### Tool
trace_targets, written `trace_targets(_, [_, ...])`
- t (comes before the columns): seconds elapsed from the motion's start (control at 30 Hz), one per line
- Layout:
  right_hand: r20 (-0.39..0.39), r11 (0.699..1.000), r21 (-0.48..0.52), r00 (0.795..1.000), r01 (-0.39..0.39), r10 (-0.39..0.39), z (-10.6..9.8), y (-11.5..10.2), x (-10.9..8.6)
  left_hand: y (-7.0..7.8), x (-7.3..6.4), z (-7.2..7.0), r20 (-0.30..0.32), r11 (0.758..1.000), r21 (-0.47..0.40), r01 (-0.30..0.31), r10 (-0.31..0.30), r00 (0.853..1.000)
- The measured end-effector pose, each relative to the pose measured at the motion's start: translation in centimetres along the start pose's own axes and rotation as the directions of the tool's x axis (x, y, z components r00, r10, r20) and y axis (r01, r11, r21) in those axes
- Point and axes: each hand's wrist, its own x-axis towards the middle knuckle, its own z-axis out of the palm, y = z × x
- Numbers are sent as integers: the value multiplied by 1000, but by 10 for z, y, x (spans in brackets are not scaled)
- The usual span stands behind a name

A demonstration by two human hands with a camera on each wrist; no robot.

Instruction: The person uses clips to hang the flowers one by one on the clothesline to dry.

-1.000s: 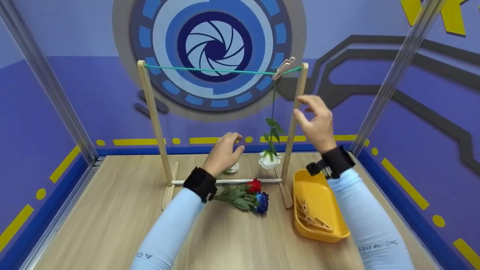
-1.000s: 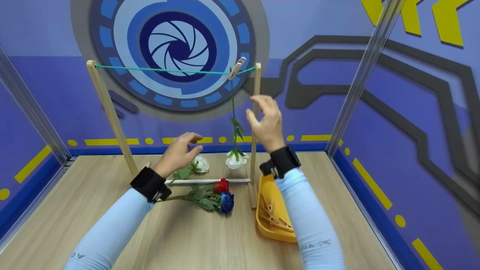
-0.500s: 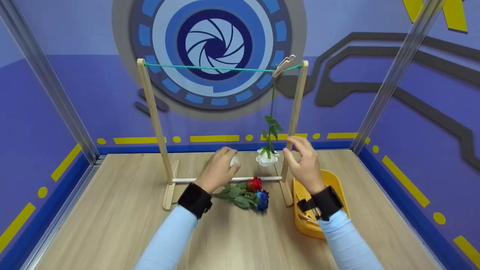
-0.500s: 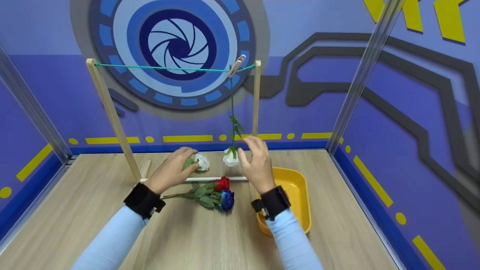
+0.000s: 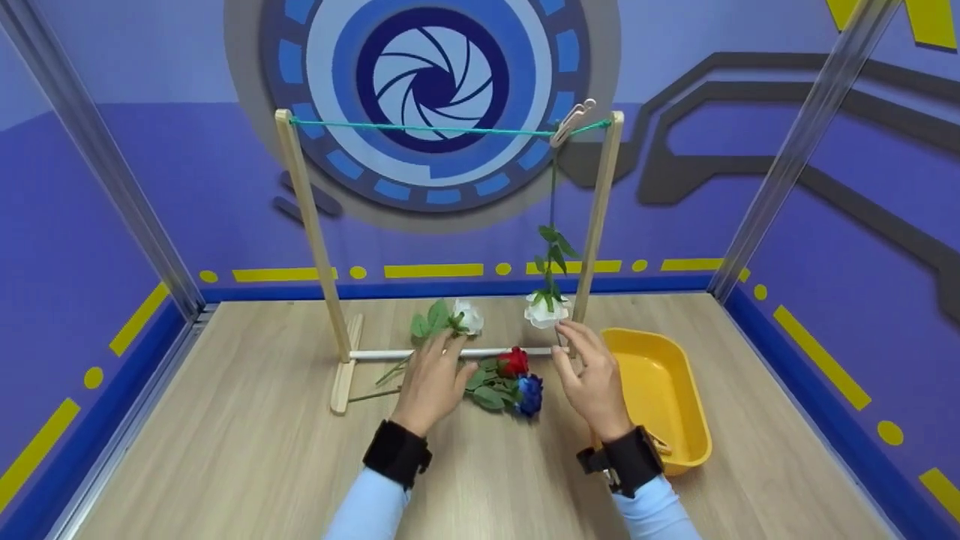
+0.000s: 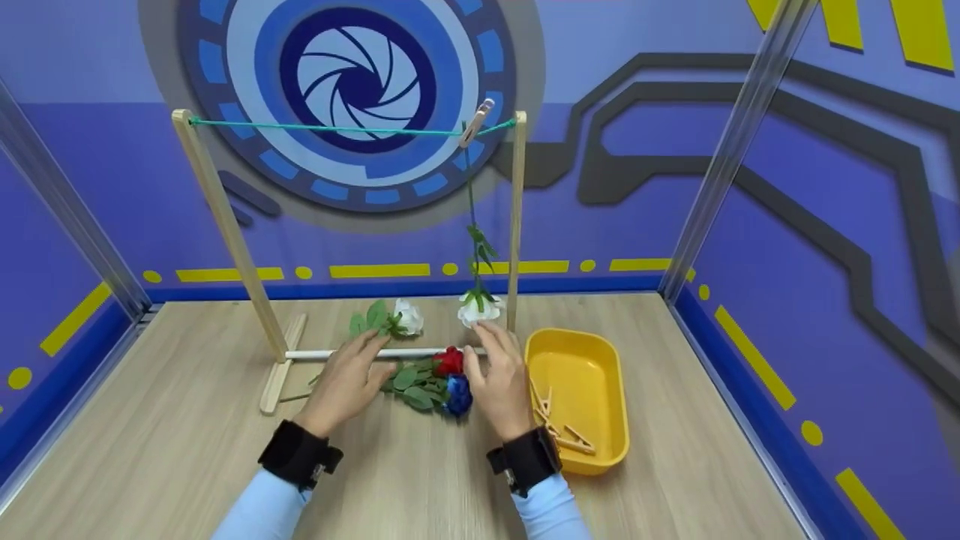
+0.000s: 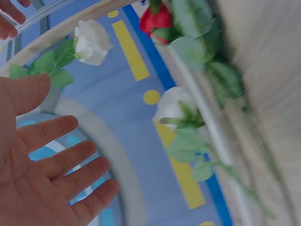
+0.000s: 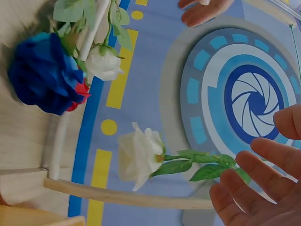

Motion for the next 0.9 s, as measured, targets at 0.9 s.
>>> trace_targets(0.9, [181,969,-179,963,-168,200,7,10,-55,-11,-59,48,-57,994,37,99,-96,994])
